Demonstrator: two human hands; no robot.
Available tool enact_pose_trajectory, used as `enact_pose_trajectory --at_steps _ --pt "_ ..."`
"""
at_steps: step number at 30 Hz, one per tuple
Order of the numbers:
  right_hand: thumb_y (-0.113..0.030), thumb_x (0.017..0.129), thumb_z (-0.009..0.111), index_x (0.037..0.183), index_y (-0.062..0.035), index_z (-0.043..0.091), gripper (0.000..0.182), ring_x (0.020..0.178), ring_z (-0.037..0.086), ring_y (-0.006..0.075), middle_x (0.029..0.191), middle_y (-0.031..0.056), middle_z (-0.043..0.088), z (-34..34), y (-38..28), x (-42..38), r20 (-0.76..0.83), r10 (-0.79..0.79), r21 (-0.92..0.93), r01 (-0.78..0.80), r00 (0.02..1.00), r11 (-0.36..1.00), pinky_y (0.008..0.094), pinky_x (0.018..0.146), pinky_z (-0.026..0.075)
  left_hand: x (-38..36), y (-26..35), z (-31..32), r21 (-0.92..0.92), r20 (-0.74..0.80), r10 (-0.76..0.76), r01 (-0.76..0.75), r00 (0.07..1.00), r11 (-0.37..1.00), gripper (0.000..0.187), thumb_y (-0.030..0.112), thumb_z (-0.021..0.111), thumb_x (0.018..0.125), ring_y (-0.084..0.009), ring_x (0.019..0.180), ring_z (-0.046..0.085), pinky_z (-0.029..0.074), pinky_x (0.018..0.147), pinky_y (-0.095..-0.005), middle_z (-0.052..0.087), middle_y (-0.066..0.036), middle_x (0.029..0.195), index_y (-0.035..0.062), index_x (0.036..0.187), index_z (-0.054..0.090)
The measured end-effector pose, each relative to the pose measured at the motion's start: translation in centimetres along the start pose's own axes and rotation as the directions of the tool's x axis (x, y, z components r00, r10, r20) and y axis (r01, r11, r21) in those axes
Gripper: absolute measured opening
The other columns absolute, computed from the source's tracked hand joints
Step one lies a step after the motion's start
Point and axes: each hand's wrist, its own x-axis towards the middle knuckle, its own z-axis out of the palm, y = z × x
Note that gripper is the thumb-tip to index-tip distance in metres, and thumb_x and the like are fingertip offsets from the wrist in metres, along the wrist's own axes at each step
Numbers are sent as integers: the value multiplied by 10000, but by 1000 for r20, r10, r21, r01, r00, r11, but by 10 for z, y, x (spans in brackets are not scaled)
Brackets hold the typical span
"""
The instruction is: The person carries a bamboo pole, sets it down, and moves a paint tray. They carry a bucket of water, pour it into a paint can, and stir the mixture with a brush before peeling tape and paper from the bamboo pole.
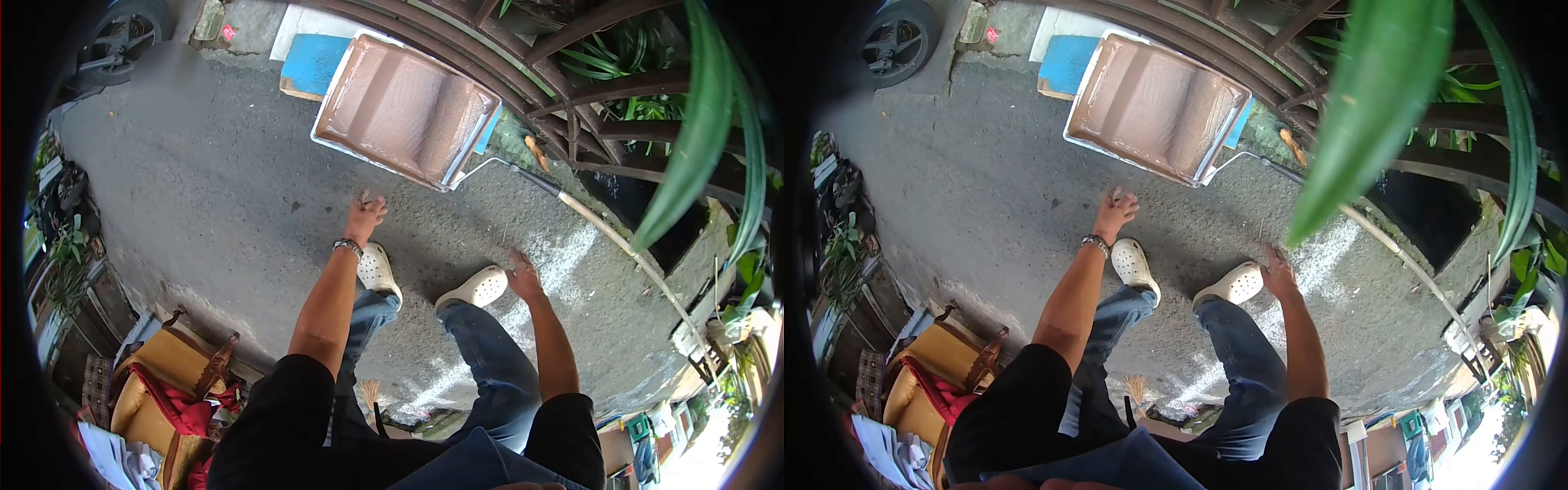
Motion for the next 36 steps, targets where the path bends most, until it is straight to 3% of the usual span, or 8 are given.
enact_pose_trajectory --at_steps 6,10,16,22,24,28,32,36 --pt "-115 806 639 1486 -128 206 807 1136 547 371 1332 223 472 -79 49 -56 -47 469 263 -442 882 858 410 945 480 -116 18 -38 517 184 165 -238 969 822 600 312 624 912 -221 1026 637 506 826 -302 666 -175 1065 5 1368 384" --pt "-114 779 679 1499 -143 155 891 1251 430 381 1442 184 290 -122 44 -48 -542 416 73 -453 730 889 436 1011 417 -154 27 -37 222 176 159 -196 972 955 557 310 614 918 -219 1014 636 514 814 -308 657 -148 1097 31 1355 413" --pt "-248 763 680 1471 -122 253 836 1302 372 302 1435 130 315 -158 88 -15 -600 517 -227 -750 610 622 468 1036 363 -70 16 -39 89 -28 -10 12 1000 996 578 290 629 912 -230 1075 602 501 863 -348 605 -135 1197 43 1377 388" --pt "-172 806 646 1281 -71 478 514 1039 557 328 1220 182 517 -150 83 -8 -725 454 116 -558 518 822 435 875 466 -19 5 -40 100 -66 146 -139 987 985 634 259 651 890 -239 1102 581 484 885 -370 572 -125 1247 19 1387 338" --pt "-152 828 620 1204 -37 530 403 876 609 296 1029 157 590 -122 70 -3 -628 143 -55 -228 765 972 411 751 505 -8 20 -44 94 -77 119 -112 990 989 549 239 615 901 -239 1103 581 483 887 -380 585 -117 1223 27 1350 380" --pt "-176 849 643 1241 -82 554 413 750 632 178 932 96 667 -49 -1 50 -58 168 546 -110 984 831 318 684 512 9 37 -44 73 -66 5 0 998 997 444 222 541 920 -245 1088 591 486 887 -394 605 -120 1189 21 1298 422" --pt "-175 847 640 1182 -60 601 356 686 623 143 885 96 670 -26 -61 116 -129 157 533 -65 979 844 291 650 505 25 24 -28 87 -30 -36 39 999 995 422 214 527 922 -243 1058 610 503 874 -399 623 -129 1157 12 1279 432" --pt "-159 886 613 1156 -18 596 304 697 628 131 907 87 667 -13 -88 155 -261 434 896 48 862 442 270 597 507 35 -6 25 -160 115 -60 78 992 984 346 184 512 927 -252 1044 621 524 884 -419 629 -146 1137 10 1222 462"
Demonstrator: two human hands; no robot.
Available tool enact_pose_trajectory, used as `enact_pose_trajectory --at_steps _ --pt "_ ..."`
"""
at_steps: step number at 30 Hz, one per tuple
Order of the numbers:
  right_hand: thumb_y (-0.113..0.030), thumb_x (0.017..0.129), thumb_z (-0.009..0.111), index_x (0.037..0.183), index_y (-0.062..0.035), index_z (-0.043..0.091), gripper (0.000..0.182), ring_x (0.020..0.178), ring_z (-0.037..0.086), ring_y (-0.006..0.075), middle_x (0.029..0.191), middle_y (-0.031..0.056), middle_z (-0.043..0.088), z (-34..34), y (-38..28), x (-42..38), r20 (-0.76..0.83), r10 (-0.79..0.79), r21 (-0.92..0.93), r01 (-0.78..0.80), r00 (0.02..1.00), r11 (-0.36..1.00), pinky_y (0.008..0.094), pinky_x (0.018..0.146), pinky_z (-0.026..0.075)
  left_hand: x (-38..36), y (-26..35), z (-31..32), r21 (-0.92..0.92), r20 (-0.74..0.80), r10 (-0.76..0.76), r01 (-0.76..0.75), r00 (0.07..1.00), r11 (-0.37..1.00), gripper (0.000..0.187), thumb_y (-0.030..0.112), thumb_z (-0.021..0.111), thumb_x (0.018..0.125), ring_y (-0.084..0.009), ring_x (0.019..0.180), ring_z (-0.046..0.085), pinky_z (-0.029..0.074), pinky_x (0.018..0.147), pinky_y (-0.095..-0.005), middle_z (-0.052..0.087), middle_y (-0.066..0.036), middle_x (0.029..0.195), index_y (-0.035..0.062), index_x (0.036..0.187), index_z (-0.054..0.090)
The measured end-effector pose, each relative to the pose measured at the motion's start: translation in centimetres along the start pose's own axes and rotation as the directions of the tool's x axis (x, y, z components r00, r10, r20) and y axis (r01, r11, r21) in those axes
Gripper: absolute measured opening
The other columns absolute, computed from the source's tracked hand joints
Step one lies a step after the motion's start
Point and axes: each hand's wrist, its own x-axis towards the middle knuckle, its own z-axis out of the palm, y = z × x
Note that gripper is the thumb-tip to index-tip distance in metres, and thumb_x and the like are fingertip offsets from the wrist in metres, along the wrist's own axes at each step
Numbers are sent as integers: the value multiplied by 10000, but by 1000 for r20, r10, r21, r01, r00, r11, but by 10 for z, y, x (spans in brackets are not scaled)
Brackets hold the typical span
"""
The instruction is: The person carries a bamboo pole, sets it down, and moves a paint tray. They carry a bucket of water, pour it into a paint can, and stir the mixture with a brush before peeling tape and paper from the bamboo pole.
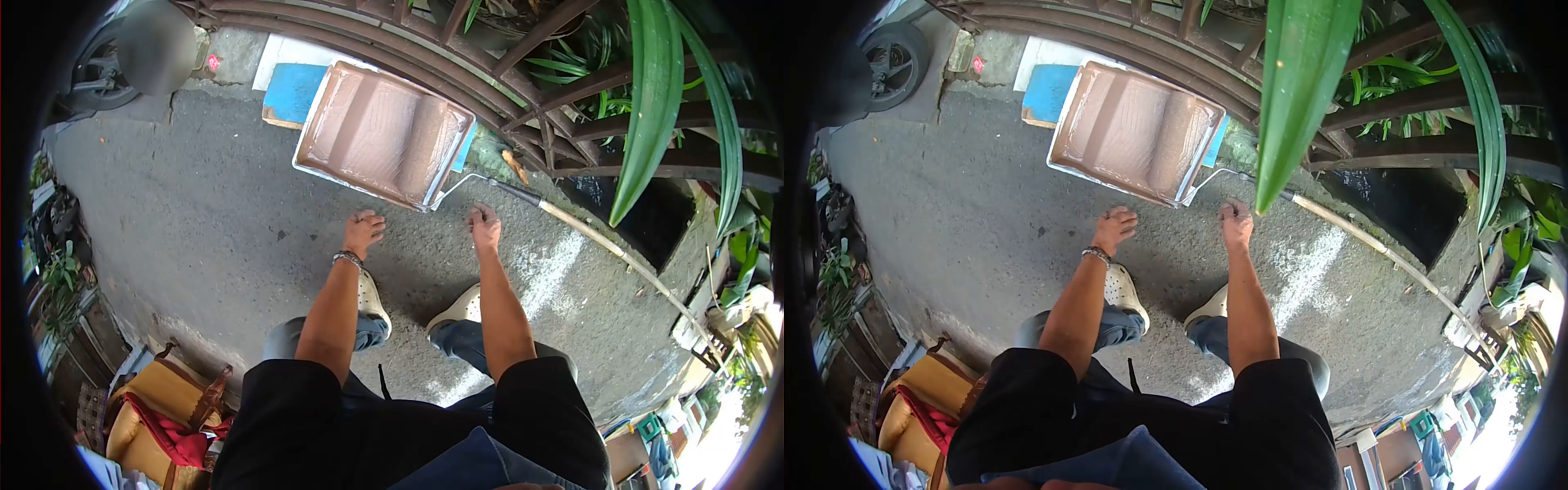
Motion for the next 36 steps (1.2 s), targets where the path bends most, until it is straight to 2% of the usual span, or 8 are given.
enact_pose_trajectory --at_steps 2,11,18,23,27,30,33,36 --pt "-150 909 594 1143 -1 594 278 703 630 125 925 83 664 12 -4 9 48 144 402 -151 988 903 256 569 506 -1 -17 32 -174 87 10 5 996 985 331 165 530 918 -261 1050 618 527 889 -427 628 -147 1133 8 1203 471" --pt "-126 925 565 1210 28 561 323 682 624 126 974 90 668 20 -18 24 154 70 179 -97 986 979 255 513 500 40 -51 103 -392 240 -4 101 971 914 240 144 533 857 -252 955 636 520 865 -397 637 -115 990 -3 1043 569" --pt "-102 926 531 1246 42 536 352 664 630 123 967 98 663 48 -39 31 15 19 340 -23 1000 940 232 510 495 22 -33 88 -342 293 80 26 953 939 322 237 533 861 -280 907 652 530 852 -407 640 -142 968 -20 1053 564" --pt "-274 879 657 928 30 624 310 532 609 145 661 83 646 63 -36 54 -83 -73 103 81 994 991 298 492 491 14 -29 86 -322 303 162 -59 939 945 337 229 525 891 -293 886 665 570 799 -407 635 -187 962 -49 1081 547" --pt "-329 798 731 872 24 648 370 608 651 193 735 123 678 70 -16 91 -199 -134 -215 90 971 972 348 546 493 9 -29 89 -326 267 201 -108 943 939 337 217 524 898 -293 819 681 592 735 -384 647 -192 918 -65 1080 544" --pt "-265 771 757 835 4 648 297 598 623 184 711 104 655 73 -21 85 -256 -275 -5 283 927 959 339 537 475 7 -29 89 -243 234 185 -126 955 962 284 178 496 895 -287 842 674 588 767 -398 640 -184 938 -49 1060 538" --pt "-208 759 763 782 -23 636 225 552 559 160 661 64 604 55 -40 71 15 53 165 -55 998 985 320 501 442 3 -32 87 -236 221 189 -136 957 962 275 162 484 895 -280 818 677 593 749 -390 643 -179 924 -56 1053 537" --pt "-174 760 755 749 -39 615 194 511 493 137 618 20 548 53 -42 58 101 46 184 -64 994 981 305 477 413 0 -31 88 -240 198 196 -146 960 960 275 159 472 897 -278 825 675 593 751 -390 639 -184 935 -58 1054 537"
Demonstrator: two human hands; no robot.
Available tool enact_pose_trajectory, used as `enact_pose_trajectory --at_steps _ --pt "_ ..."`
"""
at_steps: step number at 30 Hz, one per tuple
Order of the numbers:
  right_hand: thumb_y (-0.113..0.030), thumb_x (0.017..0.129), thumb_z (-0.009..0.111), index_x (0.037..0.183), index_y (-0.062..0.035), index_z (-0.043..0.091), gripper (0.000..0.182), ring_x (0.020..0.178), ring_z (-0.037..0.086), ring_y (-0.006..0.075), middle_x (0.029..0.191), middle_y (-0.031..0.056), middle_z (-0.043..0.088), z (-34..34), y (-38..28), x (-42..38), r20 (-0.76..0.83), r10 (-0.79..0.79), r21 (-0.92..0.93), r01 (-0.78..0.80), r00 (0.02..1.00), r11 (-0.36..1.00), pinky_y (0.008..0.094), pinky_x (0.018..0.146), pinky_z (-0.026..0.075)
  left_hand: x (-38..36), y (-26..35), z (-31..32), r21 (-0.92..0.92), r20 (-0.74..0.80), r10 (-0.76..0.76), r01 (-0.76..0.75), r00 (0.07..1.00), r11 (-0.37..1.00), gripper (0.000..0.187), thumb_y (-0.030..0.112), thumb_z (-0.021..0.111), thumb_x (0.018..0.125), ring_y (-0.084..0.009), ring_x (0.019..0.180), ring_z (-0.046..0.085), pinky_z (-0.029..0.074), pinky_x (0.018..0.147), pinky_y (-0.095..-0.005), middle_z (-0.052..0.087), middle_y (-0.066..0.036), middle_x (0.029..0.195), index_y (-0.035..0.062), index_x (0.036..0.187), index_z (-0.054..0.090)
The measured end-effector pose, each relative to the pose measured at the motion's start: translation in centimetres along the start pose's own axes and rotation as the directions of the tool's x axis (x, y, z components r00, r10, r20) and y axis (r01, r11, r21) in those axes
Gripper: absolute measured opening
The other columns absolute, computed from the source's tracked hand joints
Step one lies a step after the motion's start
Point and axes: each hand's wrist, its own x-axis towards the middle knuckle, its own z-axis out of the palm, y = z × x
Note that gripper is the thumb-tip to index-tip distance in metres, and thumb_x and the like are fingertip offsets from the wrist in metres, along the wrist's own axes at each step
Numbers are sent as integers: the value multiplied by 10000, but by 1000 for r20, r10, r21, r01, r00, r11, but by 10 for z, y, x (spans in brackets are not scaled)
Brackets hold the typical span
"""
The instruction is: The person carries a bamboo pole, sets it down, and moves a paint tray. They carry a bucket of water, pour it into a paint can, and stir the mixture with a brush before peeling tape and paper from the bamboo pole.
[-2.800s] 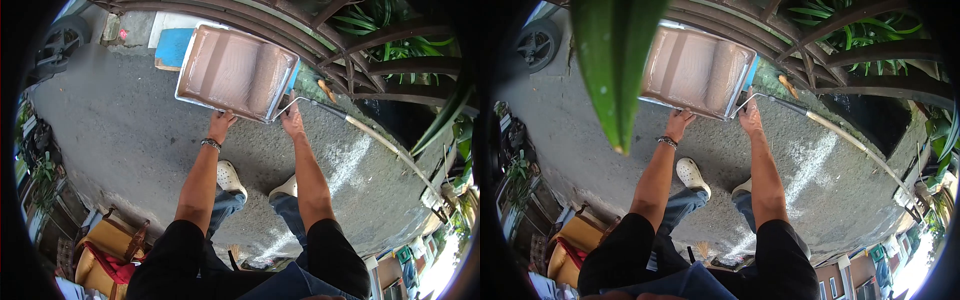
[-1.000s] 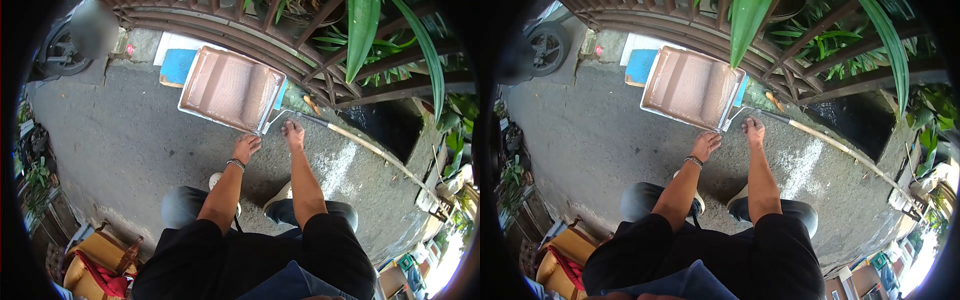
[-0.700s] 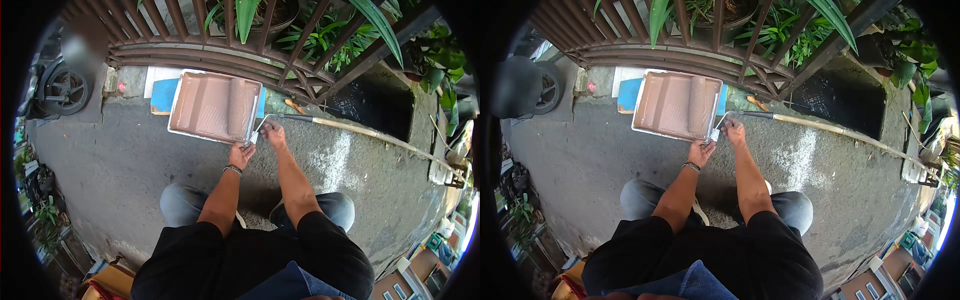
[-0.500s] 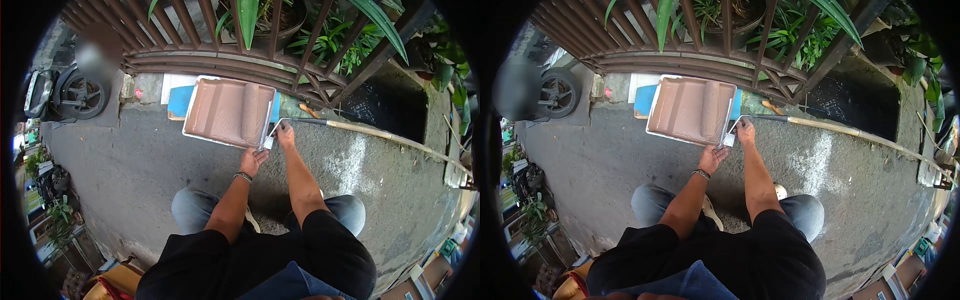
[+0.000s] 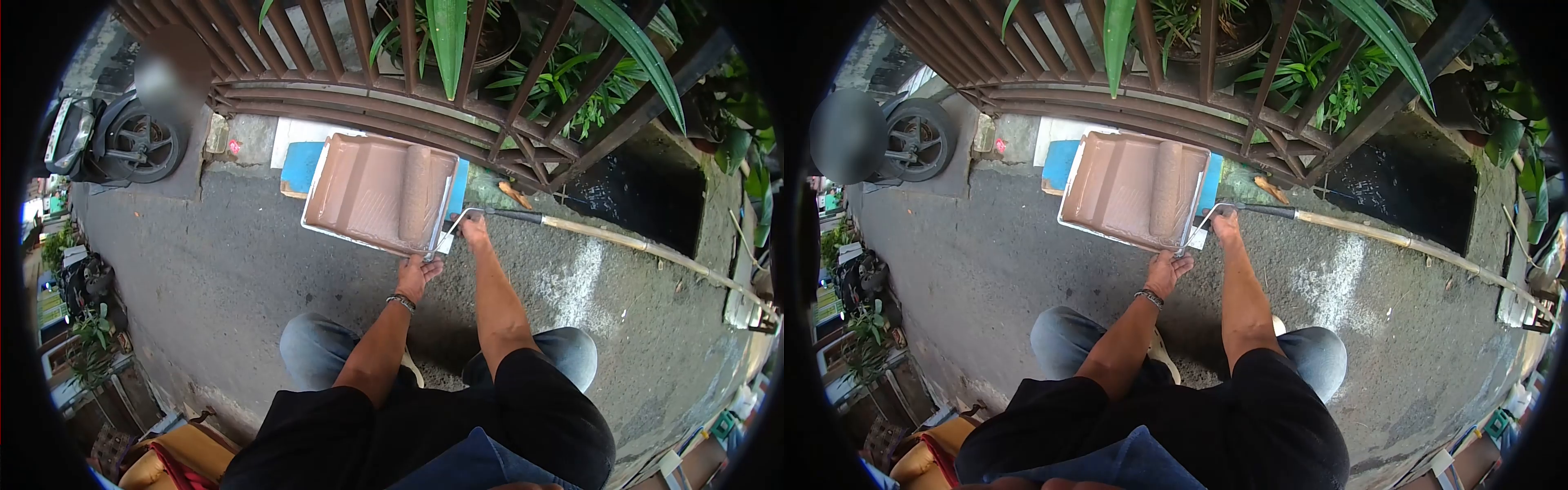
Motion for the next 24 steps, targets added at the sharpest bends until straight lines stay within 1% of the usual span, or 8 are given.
enact_pose_trajectory --at_steps 1,4,5,8,11,15,21,24 --pt "-162 758 750 740 -33 612 190 512 495 123 620 22 552 0 3 -5 22 -26 34 26 999 999 298 475 407 0 0 0 -9 4 -10 10 1000 1000 278 158 466 900 -278 825 675 593 752 -390 637 -186 940 -58 1061 534" --pt "-162 749 752 730 -35 612 190 518 501 123 613 18 545 -1 3 -14 45 -28 -33 29 999 999 298 469 399 -4 1 -3 -11 -9 -36 36 999 999 291 158 451 906 -278 828 673 592 754 -387 633 -191 953 -60 1084 524" --pt "-151 750 734 726 -44 622 157 521 495 117 606 14 539 3 4 -16 10 -21 0 21 1000 1000 286 484 397 -6 3 -2 1 -25 -32 32 999 999 296 159 447 908 -279 830 672 592 755 -386 632 -192 957 -61 1092 520" --pt "-136 756 711 767 -41 632 124 533 488 110 609 12 542 4 7 -20 51 1 164 -10 999 986 278 502 398 -10 6 -1 22 -25 -18 18 1000 1000 305 159 438 909 -281 832 671 591 756 -383 631 -193 963 -61 1108 511" --pt "-125 765 692 843 -33 634 133 548 487 104 635 7 559 -1 13 -27 137 18 67 -28 990 997 263 513 394 -12 8 -3 3 -14 -3 3 1000 1000 317 166 441 921 -287 829 676 594 745 -382 634 -196 948 -78 1114 504" --pt "-109 756 700 879 -44 612 164 575 496 93 668 -7 563 3 16 -35 127 -44 216 16 991 976 237 520 389 -15 11 -2 24 -42 -5 6 999 1000 320 184 467 932 -284 827 679 594 744 -375 637 -192 937 -87 1097 510" --pt "-83 747 699 838 -59 591 143 576 463 76 662 -29 535 -9 -4 -39 62 -134 196 120 989 973 233 534 383 -13 16 6 -11 49 35 -35 998 999 328 226 504 944 -270 826 680 590 742 -362 643 -176 934 -77 1067 532" --pt "-77 743 695 831 -63 592 136 568 447 78 654 -33 525 -13 -1 -34 62 -170 273 147 983 951 233 530 368 -14 15 11 -9 57 32 -32 998 999 336 222 493 947 -267 832 680 589 738 -362 643 -171 944 -82 1085 529"
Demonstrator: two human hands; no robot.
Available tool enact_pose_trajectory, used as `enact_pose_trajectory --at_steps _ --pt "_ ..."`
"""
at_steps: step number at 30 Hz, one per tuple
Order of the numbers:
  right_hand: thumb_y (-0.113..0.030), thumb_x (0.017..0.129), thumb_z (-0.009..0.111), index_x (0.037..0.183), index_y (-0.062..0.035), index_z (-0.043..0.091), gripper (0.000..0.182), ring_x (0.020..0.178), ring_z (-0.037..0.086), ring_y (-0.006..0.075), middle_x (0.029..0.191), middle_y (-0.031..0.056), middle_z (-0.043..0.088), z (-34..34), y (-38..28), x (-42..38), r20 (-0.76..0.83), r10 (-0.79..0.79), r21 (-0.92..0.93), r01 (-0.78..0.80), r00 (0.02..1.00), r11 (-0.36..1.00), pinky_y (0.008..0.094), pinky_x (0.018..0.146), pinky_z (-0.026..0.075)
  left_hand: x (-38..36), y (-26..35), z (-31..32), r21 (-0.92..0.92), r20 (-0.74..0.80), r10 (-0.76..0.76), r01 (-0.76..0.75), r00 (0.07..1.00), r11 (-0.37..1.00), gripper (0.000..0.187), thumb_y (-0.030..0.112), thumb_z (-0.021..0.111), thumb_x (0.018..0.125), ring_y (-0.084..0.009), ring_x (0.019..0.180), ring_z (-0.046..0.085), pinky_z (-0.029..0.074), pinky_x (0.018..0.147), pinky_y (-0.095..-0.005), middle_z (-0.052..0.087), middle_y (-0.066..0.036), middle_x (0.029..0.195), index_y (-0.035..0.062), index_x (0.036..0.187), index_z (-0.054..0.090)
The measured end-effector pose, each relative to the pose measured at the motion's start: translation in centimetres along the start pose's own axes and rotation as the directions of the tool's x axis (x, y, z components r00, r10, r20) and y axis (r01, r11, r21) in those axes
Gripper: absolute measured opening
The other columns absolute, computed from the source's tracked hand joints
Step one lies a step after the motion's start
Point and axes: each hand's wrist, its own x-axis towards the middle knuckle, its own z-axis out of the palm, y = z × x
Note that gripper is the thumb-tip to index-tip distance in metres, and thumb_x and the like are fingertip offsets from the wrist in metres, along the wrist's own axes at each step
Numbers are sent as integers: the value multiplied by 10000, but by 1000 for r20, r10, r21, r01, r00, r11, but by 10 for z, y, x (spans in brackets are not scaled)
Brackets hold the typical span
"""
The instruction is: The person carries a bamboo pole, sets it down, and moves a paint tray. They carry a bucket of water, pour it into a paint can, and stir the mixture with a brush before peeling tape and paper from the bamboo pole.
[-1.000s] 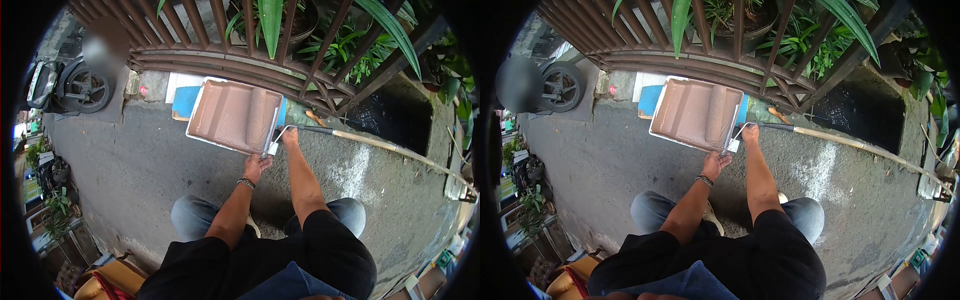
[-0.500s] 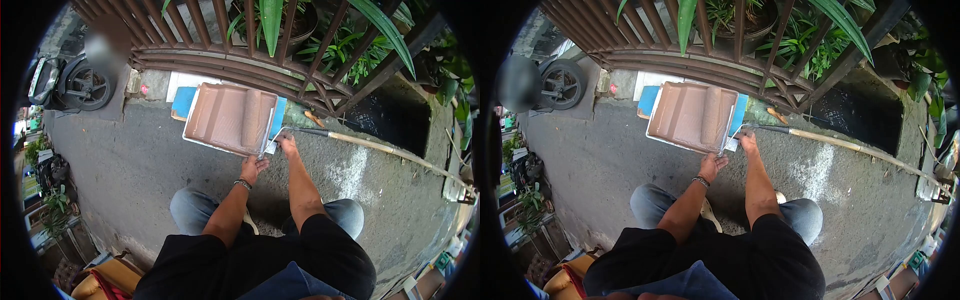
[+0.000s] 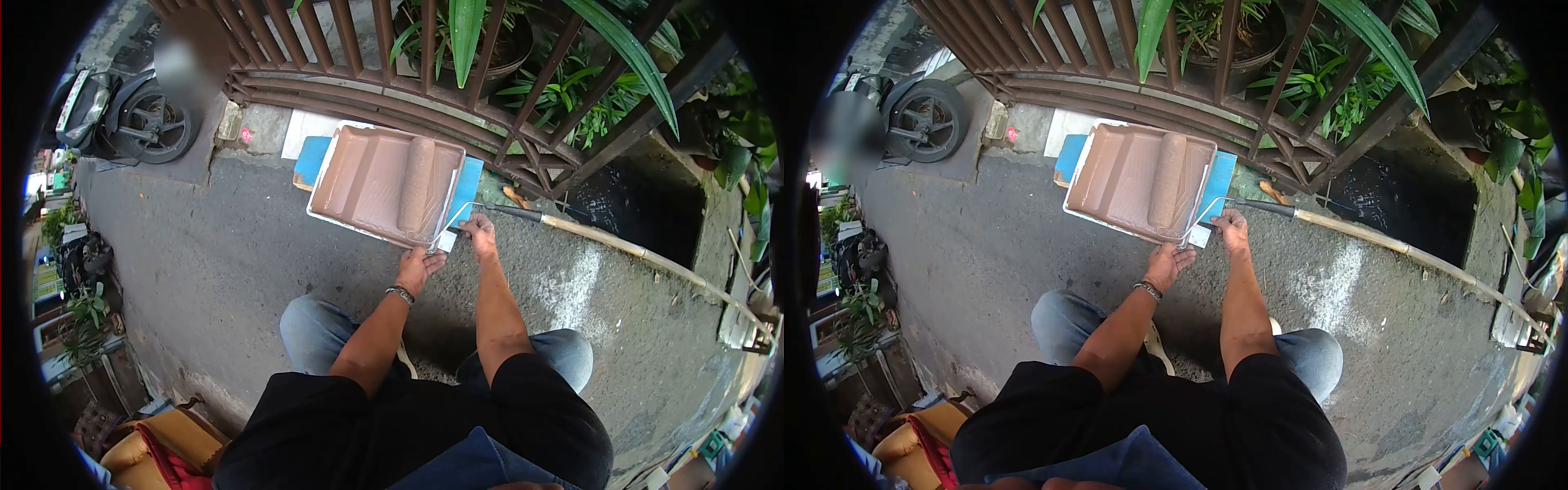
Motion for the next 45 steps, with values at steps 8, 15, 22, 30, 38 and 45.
enact_pose_trajectory --at_steps 8,15,22,30,38,45 --pt "-69 732 691 835 -56 597 140 554 465 78 641 -25 534 -16 -2 -1 31 55 -59 -53 998 997 234 514 367 -4 -5 7 1 19 0 0 1000 1000 333 207 469 948 -270 830 682 590 743 -362 645 -183 956 -86 1097 519" --pt "-81 757 686 837 -29 620 116 528 501 99 618 -2 548 -18 17 -6 -90 183 -109 -193 979 975 248 514 418 -1 -10 -6 46 -35 -51 53 998 998 300 172 439 943 -285 861 681 585 765 -376 643 -192 974 -74 1094 523" --pt "-113 762 698 943 26 663 231 545 533 121 654 51 609 -16 18 17 -166 98 -252 -138 981 958 276 522 423 12 -10 -11 -2 24 -42 42 999 999 293 173 459 941 -289 912 669 560 822 -393 642 -186 1005 -57 1110 523" --pt "-236 734 698 968 -20 690 318 924 655 300 940 190 680 -3 27 34 -184 -62 -535 -47 981 844 369 827 499 36 1 -31 65 -61 -6 10 998 998 248 165 493 934 -266 960 640 540 876 -406 622 -132 1048 -1 1115 533" --pt "-194 813 667 1083 17 649 343 697 618 201 800 124 656 -37 41 38 -95 52 -490 -92 994 867 337 632 517 25 18 -26 44 -56 10 -7 998 999 245 169 459 962 -267 960 639 546 868 -404 611 -136 1049 -20 1098 536" --pt "-98 828 632 851 -25 626 76 532 488 106 623 15 541 -51 3 1 -61 193 -239 -202 979 950 260 492 389 25 21 -23 10 -136 23 -22 990 1000 273 166 448 958 -292 861 682 591 767 -402 645 -177 997 -55 1099 525"
